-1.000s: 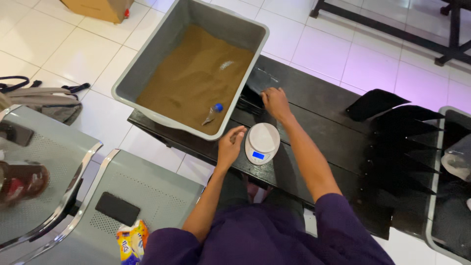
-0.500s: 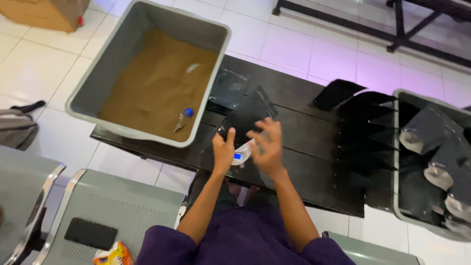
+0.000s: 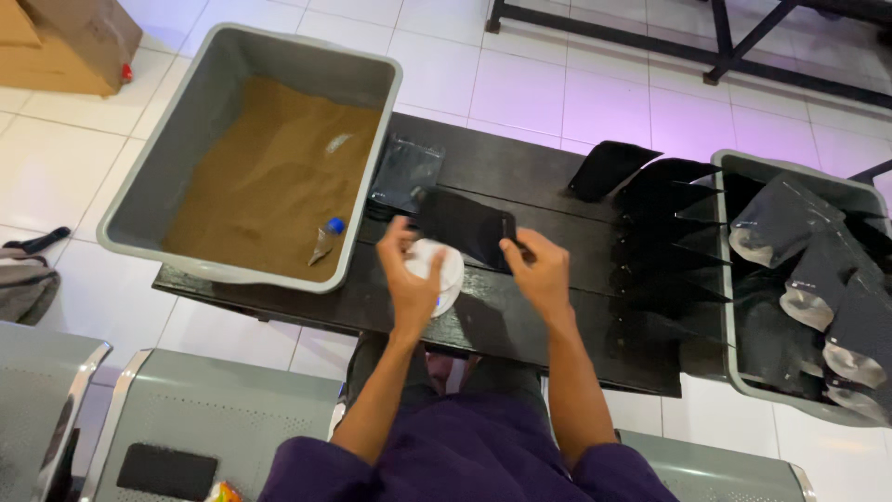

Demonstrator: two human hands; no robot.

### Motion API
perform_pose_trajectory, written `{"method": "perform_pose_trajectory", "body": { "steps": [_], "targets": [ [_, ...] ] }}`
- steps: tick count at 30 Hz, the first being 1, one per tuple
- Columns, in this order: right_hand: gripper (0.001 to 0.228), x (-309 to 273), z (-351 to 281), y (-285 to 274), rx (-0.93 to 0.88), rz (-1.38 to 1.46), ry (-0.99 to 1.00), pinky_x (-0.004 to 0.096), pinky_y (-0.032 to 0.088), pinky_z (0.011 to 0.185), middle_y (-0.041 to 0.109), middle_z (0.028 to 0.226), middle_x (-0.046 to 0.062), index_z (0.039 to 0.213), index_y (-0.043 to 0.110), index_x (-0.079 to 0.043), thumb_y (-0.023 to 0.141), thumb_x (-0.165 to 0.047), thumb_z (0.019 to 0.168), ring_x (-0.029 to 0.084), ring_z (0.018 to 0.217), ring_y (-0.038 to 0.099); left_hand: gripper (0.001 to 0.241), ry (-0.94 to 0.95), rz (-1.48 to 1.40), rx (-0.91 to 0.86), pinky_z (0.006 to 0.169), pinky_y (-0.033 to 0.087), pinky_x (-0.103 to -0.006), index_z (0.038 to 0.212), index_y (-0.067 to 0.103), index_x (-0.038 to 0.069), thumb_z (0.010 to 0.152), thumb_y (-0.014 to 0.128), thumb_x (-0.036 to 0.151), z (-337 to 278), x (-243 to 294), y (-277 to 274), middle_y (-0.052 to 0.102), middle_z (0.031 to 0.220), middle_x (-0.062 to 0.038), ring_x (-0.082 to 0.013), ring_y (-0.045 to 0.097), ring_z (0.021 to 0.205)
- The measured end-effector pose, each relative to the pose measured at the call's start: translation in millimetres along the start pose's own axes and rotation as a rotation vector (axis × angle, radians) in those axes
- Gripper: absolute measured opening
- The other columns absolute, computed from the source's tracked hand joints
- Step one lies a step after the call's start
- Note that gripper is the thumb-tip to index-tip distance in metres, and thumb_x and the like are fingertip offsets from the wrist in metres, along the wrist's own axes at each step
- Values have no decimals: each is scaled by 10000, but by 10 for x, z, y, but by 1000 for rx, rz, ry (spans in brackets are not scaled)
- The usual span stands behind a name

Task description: The person scoops sand from a large bin into a small black pouch using a plastic cup, then places the pouch on a digital scale, adjusts the amount of sand inside, and seals the pouch.

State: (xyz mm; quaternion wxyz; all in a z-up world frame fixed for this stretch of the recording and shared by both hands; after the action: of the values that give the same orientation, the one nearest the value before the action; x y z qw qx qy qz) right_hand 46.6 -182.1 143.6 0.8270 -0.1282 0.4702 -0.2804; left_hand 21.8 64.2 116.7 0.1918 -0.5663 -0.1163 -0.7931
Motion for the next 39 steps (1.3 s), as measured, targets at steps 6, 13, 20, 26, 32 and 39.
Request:
{"method": "perform_pose_trajectory", "body": {
  "steps": [6, 13, 20, 26, 32, 39],
  "targets": [
    [390, -825, -100, 216, -183, 89, -176, 468, 596, 884, 744, 1189, 180, 1241, 726, -55, 633, -345, 997, 387, 1112, 708, 807, -117, -344, -306, 828, 599, -324, 1492, 473, 27, 788, 861, 104, -146, 285, 442, 532, 1196, -118, -196, 605, 973],
    [744, -693, -139, 267, -342, 478, 23, 358, 609, 850, 570, 1362, 191, 1427, 575, 1, 901, -184, 785, 282, 1099, 656, 701, -190, -487, -437, 729, 620, -304, 1438, 537, 39, 814, 851, 105, -51, 92, 440, 567, 1113, -101, -169, 634, 885],
    [748, -503, -180, 335, -365, 657, 128, 294, 585, 827, 560, 1346, 128, 1430, 548, 27, 889, -119, 781, 202, 1063, 637, 633, -230, -544, -488, 678, 633, -271, 1427, 548, 49, 847, 801, 63, -44, -59, 505, 584, 1006, -83, -149, 664, 827],
    [295, -514, -190, 327, -259, 295, 31, 345, 613, 683, 665, 1016, 162, 1199, 696, 31, 740, -5, 910, 308, 866, 725, 509, -71, -224, -397, 578, 610, -288, 1392, 579, 34, 894, 679, -5, -62, 109, 401, 656, 837, -98, -176, 690, 670],
    [98, -733, -194, 190, -69, -32, -206, 314, 592, 593, 691, 830, 65, 1016, 763, -76, 710, -101, 937, 255, 720, 711, 551, 37, -108, -346, 574, 601, -338, 1419, 492, 21, 903, 682, 63, -160, 312, 444, 683, 777, -130, -239, 691, 650],
    [116, -695, -176, 100, -67, 62, -135, 334, 590, 524, 672, 729, 128, 951, 755, -9, 745, 22, 840, 299, 642, 695, 506, -60, 29, -439, 560, 609, -440, 1436, 460, 98, 955, 614, 108, -179, 228, 545, 738, 869, -239, -401, 743, 709]
  ]
}}
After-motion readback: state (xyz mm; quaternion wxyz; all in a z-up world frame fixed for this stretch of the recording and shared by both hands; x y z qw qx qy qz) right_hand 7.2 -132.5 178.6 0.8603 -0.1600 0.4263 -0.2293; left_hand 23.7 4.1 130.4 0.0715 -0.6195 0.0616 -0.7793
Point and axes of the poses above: each hand's wrist, its own z-axis towards the middle knuckle, its own y-axis out of the palm, x = y × z, the point moved 8 cm from there along z, towards the middle knuckle
